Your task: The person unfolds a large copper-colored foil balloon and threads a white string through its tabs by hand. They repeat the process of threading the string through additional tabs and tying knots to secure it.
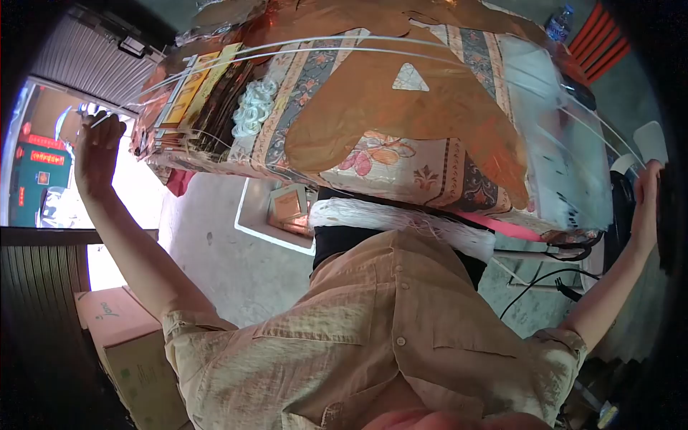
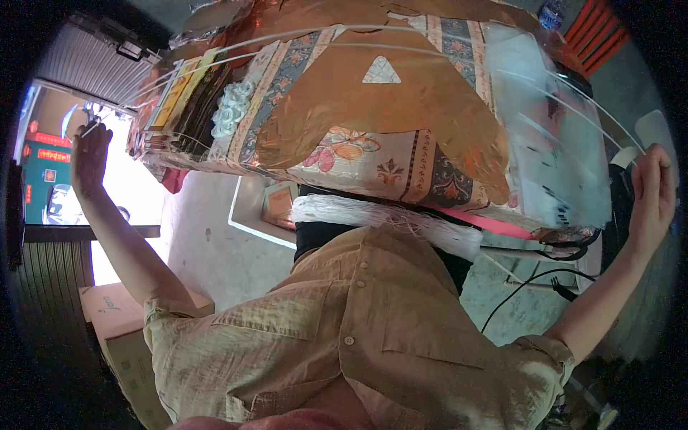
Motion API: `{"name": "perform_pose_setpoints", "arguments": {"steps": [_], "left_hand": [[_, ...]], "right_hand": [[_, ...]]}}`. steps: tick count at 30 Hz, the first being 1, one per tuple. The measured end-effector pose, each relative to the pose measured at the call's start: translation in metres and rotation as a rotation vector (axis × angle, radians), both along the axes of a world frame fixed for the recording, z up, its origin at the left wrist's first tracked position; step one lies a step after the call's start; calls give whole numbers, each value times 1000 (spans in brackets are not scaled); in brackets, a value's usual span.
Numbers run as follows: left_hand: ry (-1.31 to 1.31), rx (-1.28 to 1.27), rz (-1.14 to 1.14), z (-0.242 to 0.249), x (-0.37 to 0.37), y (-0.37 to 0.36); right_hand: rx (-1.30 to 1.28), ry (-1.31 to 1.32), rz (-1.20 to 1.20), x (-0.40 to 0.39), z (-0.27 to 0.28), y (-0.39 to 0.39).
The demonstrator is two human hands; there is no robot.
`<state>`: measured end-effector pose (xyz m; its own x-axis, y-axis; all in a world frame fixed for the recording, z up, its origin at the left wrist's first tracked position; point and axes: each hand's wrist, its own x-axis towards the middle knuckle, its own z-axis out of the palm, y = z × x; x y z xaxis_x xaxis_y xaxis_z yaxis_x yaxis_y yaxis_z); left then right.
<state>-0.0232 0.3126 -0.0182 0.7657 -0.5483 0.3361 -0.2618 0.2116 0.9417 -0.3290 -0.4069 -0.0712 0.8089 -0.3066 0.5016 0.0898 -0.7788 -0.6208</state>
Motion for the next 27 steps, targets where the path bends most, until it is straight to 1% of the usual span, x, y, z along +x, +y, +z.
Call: {"name": "perform_pose_setpoints", "arguments": {"steps": [1, 3, 4, 5, 7, 8, 9, 11, 13, 15, 16, 17, 18, 19, 20, 21, 22, 23, 24, 25, 26, 27], "left_hand": [[2, 1, 4, -3, -5, 3], [134, -220, 423, -10, -11, 10], [131, -222, 429, -13, -12, 12], [132, -306, 280, -16, -10, 13], [129, -466, -24, -19, -8, 12], [154, -503, -80, -18, -13, 11], [147, -505, -77, -18, -17, 10], [267, -777, -45, -18, -27, 8], [386, -966, 176, -17, -34, 17], [603, -949, 41, -26, -23, 50], [639, -1035, -45, -27, -26, 37], [598, -1049, 66, -28, -25, 37], [492, -930, 81, -37, -20, 39], [387, -811, 94, -41, -19, 29], [368, -741, 172, -48, -22, 16], [345, -639, 196, -59, -20, 6], [317, -517, 755, -55, -33, -47], [351, -486, 351, -77, -27, -43], [144, -163, 661, -85, -37, -86], [141, -92, 495, -99, -49, -108], [152, 65, 328, -110, -57, -125], [158, 160, 310, -114, -75, -154]], "right_hand": [[34, -45, 36, 8, -3, 19], [65, -90, 80, 18, -10, 46], [147, -49, 105, 17, -12, 50], [228, -7, 130, 18, -14, 57], [250, -48, 130, 24, -16, 89], [354, 69, 165, 23, -22, 94], [457, 186, 200, 22, -28, 101], [549, 367, 388, 23, -40, 123], [704, 592, 558, 25, -57, 141], [942, 809, 591, 32, -64, 160], [937, 809, 599, 36, -64, 169], [1032, 750, 542, 39, -65, 177], [1126, 690, 483, 43, -66, 182], [1124, 688, 489, 46, -72, 180], [1166, 501, 427, 50, -79, 176], [1201, 314, 363, 54, -85, 173], [1194, 219, 359, 60, -90, 172], [1191, 217, 362, 65, -94, 174], [1000, 230, 323, 70, -98, 178], [810, 242, 280, 73, -98, 185], [729, 371, 256, 76, -83, 203], [606, 366, 340, 82, -80, 219]]}}
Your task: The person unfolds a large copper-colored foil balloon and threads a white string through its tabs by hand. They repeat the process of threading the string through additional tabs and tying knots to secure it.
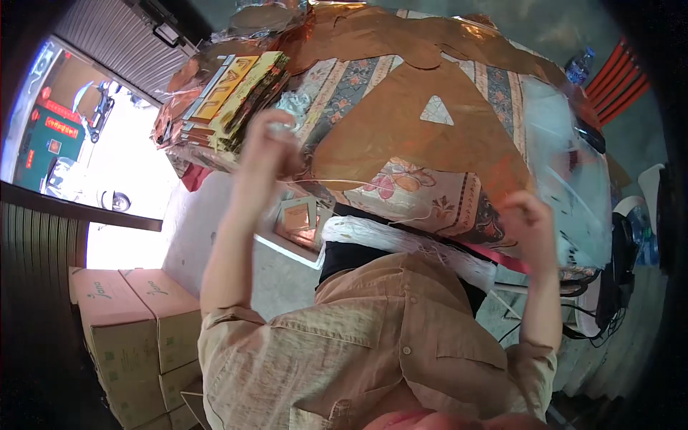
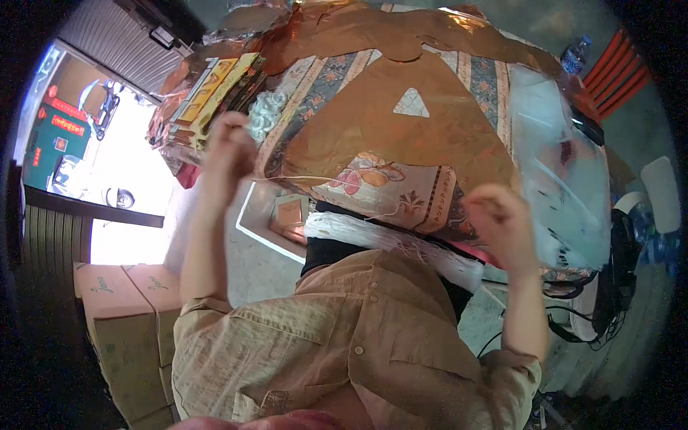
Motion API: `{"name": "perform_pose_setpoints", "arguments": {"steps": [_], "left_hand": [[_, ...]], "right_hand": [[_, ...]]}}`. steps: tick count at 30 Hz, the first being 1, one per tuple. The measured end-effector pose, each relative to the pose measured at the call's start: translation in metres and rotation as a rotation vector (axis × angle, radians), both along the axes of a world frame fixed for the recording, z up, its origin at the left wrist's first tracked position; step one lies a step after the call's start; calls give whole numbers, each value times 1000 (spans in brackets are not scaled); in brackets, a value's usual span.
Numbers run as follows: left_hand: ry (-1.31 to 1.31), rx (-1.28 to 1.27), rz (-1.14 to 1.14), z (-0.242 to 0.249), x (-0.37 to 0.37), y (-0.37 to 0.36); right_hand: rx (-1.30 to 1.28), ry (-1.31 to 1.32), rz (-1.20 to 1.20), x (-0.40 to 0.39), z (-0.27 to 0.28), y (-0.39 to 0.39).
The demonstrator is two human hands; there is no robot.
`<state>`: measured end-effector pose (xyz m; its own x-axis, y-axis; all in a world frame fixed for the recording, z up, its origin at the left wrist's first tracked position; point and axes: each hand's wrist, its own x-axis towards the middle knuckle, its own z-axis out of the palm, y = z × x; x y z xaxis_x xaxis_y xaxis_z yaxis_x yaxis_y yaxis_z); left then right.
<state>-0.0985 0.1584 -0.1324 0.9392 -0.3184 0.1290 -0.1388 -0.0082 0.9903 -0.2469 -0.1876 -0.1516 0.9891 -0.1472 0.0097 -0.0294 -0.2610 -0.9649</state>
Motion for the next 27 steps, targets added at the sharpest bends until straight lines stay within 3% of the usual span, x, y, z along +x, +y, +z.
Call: {"name": "perform_pose_setpoints", "arguments": {"steps": [2, 6, 8, 12, 15, 17, 19, 21, 23, 24, 26, 27], "left_hand": [[-134, 317, -95, -12, -20, -41], [-124, 162, -366, -22, -37, -80], [-121, 180, -415, -27, -38, -88], [-239, 290, -427, -29, -35, -94], [-247, 244, -360, -29, -37, -98], [-270, 190, -309, -36, -38, -106], [-357, 173, -201, -45, -39, -117], [-350, 253, -291, -43, -44, -119], [-404, 260, -356, -34, -50, -122], [-404, 259, -354, -27, -48, -120], [-272, 200, -376, -18, -40, -112], [-235, 158, -358, -24, -36, -115]], "right_hand": [[-150, -114, 184, 14, 8, 26], [-143, -147, 325, 43, 11, 60], [25, 43, 429, 54, 14, 67], [209, 14, 478, 67, -1, 71], [365, 148, 446, 67, 4, 69], [693, 113, 326, 67, 1, 64], [618, 13, 296, 67, 0, 61], [544, -85, 260, 70, -6, 56], [-151, -563, 177, 77, -21, 50], [-153, -563, 179, 75, -19, 45], [73, -47, 476, 64, -11, 38], [73, -48, 479, 59, -4, 36]]}}
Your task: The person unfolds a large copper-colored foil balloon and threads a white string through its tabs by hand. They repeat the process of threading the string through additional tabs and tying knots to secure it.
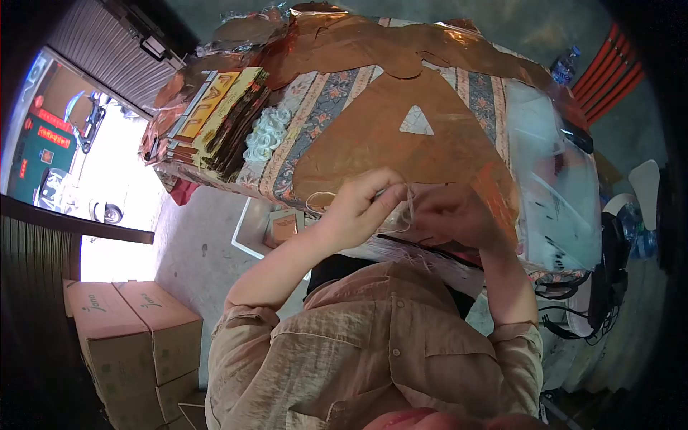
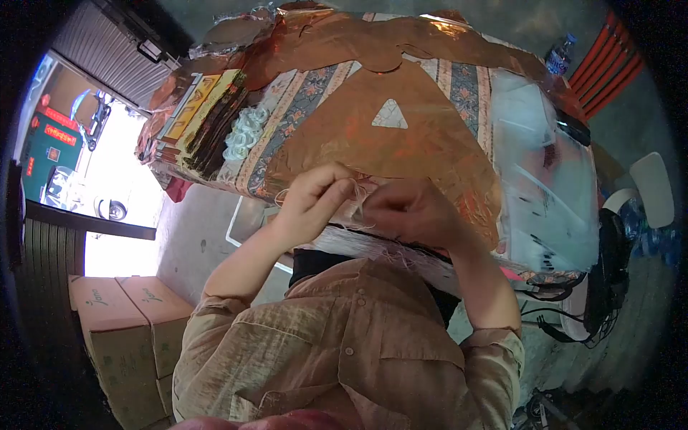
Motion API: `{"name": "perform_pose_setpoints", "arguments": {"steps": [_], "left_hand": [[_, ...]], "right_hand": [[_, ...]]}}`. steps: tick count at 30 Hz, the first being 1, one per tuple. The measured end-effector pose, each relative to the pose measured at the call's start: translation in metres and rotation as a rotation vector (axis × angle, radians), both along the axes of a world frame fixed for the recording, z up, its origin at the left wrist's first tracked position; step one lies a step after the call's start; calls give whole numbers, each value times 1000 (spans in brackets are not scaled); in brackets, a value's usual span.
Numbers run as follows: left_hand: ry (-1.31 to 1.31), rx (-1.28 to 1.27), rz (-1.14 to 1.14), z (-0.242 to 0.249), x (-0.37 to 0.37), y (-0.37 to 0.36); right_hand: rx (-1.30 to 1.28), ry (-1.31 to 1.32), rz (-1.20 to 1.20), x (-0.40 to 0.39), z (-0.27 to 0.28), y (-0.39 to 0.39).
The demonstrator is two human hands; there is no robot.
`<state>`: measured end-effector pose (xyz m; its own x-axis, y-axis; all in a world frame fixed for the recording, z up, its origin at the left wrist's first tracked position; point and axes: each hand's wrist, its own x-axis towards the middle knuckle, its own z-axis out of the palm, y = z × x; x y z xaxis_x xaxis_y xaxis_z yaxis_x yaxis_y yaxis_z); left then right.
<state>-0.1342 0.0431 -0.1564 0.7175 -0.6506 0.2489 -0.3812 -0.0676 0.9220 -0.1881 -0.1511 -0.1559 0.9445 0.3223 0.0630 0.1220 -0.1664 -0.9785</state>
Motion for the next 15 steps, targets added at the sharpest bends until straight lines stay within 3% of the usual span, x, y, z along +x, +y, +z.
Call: {"name": "perform_pose_setpoints", "arguments": {"steps": [2, 3, 5, 6, 8, 9, 11, 12, 14, 15], "left_hand": [[-49, 26, -64, -16, -5, -9], [-94, 55, -134, -19, -7, -11], [-61, 62, -154, -3, -9, -8], [-31, 66, -175, 4, -9, -6], [-10, 15, -148, 4, 4, -3], [12, -34, -122, 4, 8, -3], [136, -71, -189, 8, 2, -9], [133, 50, -182, 7, 3, -8], [130, 169, -181, 10, 4, -7], [136, 96, -208, 17, 4, -6]], "right_hand": [[412, 197, 81, -7, 12, -3], [413, 197, 83, -2, 7, -3], [20, -414, -299, 11, -10, -4], [21, -412, -301, 6, -4, -5], [126, 195, 14, -4, 12, -9], [127, 196, 10, -4, 12, -10], [401, -35, 46, -3, 10, -7], [399, -32, 39, 1, 8, -5], [60, -336, -274, 9, 4, 0], [59, -333, -279, 9, 3, 2]]}}
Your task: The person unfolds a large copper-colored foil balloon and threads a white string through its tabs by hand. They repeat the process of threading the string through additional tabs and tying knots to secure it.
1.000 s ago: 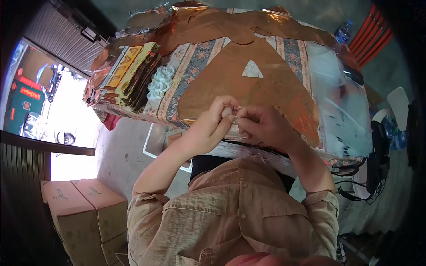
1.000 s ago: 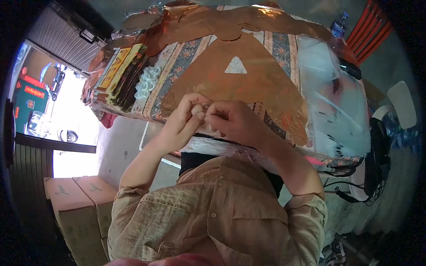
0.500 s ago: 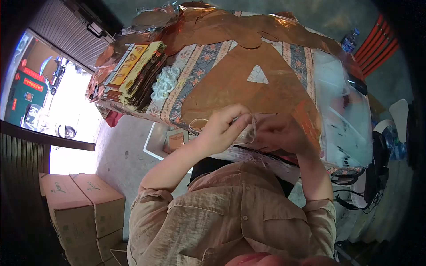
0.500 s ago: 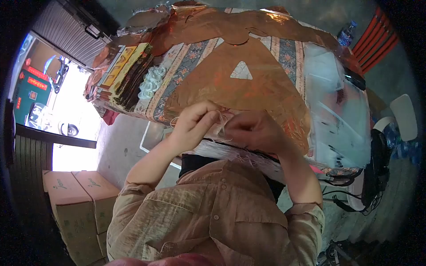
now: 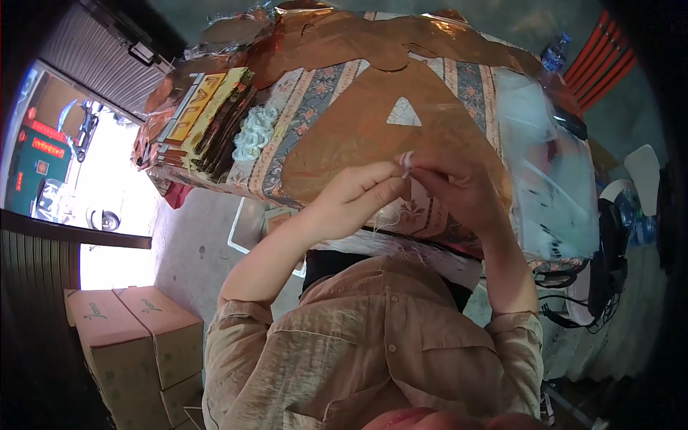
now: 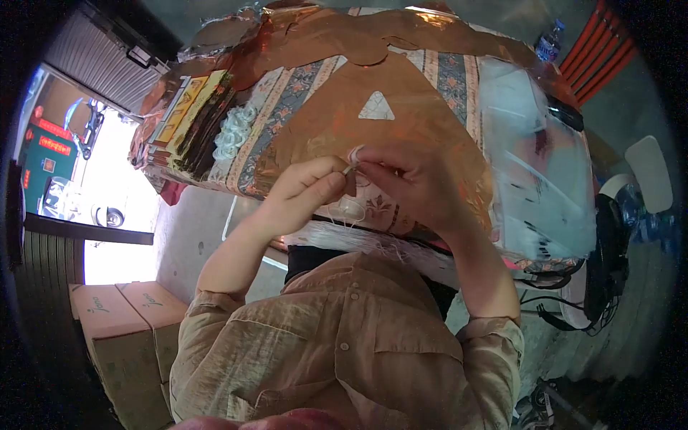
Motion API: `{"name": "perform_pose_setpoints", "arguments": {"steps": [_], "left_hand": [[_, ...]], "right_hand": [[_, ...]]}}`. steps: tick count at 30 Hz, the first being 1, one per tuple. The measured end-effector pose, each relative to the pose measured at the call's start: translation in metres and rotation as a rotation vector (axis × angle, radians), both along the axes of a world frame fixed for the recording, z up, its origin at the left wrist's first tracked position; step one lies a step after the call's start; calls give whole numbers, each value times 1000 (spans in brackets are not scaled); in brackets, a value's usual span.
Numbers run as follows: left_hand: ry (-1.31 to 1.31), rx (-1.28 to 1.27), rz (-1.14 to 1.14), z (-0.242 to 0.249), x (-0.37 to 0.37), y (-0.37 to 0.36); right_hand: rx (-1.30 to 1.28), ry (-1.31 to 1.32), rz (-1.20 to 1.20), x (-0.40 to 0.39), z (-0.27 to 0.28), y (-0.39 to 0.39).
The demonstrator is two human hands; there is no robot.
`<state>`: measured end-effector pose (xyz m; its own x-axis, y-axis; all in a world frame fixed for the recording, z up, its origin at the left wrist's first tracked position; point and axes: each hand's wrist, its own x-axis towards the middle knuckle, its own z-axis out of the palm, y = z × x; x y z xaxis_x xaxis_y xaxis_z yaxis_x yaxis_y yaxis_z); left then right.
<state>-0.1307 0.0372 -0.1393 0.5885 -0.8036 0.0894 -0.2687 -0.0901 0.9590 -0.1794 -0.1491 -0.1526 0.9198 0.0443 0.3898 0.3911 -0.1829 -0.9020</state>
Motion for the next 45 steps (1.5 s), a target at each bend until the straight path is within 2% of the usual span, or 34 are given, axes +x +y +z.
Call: {"name": "perform_pose_setpoints", "arguments": {"steps": [3, 5, 6, 7, 8, 9, 10, 11, 12, 14, 15, 16, 17, 18, 20, 22, 23, 24, 26, 27, 29, 30, 31, 33, 34, 35, 36, 38, 40, 42, 44, 45], "left_hand": [[6, -123, 20, 4, 6, 4], [0, -167, 60, 3, 6, 5], [107, -116, 81, 2, 4, 3], [214, -65, 101, 2, 3, 1], [212, -65, 98, -2, 2, -1], [-97, -25, 38, -9, 1, -3], [-405, 13, -22, -16, 3, -4], [-377, -37, -35, -20, 4, -4], [-378, -41, -39, -16, 4, -3], [-9, -206, 145, -2, 1, 1], [132, -114, 189, 0, 4, 1], [131, -115, 192, -4, 5, 0], [21, -80, 145, -12, 6, -2], [-90, -44, 96, -16, 7, -4], [-113, 17, 38, -16, 3, -2], [-22, -122, 54, -3, 1, 0], [128, -204, 83, 3, 4, 2], [131, -204, 88, -1, 8, 2], [76, -147, 80, -11, 13, -2], [57, -103, 34, -9, 8, -6], [68, -127, 29, -6, 6, -6], [75, -153, 27, -4, 6, -5], [268, -180, 88, 0, 8, 0], [275, -163, 115, 0, 12, -1], [285, -143, 144, -2, 13, -1], [166, -67, 152, -9, 11, -5], [165, -66, 152, -16, 8, -9], [-293, -83, 67, -26, 2, -15], [-294, -84, 101, -23, 3, -15], [-481, -75, 203, -15, 7, -7], [-392, -50, 245, -10, 9, -3], [-305, -27, 283, -9, 10, -2]], "right_hand": [[-155, -17, 32, -1, 3, -1], [129, 505, 394, -8, 12, -10], [130, 504, 396, -9, 14, -8], [249, 470, 369, -10, 15, -4], [368, 433, 340, -10, 17, -1], [366, 428, 336, -6, 14, 3], [292, 300, 170, 1, 7, 6], [216, 173, 5, 5, 4, 6], [212, 172, 1, 4, 5, 4], [156, 435, 192, 0, 6, -2], [153, 437, 194, -2, 6, -4], [273, 450, 275, -3, 7, -6], [394, 461, 357, -2, 7, -7], [394, 458, 358, 0, 8, -5], [285, 332, 103, 5, 10, 1], [196, 323, 114, 3, 3, -3], [106, 314, 129, 2, 0, -4], [106, 318, 134, -1, 4, -4], [360, 362, 374, -7, 17, -5], [361, 361, 372, -4, 16, -3], [114, 108, 32, 3, 12, 3], [115, 109, 27, 3, 7, 1], [39, 98, 55, 3, 2, -1], [-38, 87, 88, 0, 1, -5], [160, 209, 245, -3, 4, -7], [361, 329, 400, -4, 6, -8], [362, 328, 400, -2, 8, -4], [270, 302, 136, 4, 13, 5], [203, 252, 85, 8, -1, 3], [135, 207, 41, 9, -7, 1], [-46, 305, 76, 7, -9, 0], [-44, 305, 76, 6, -10, 1]]}}
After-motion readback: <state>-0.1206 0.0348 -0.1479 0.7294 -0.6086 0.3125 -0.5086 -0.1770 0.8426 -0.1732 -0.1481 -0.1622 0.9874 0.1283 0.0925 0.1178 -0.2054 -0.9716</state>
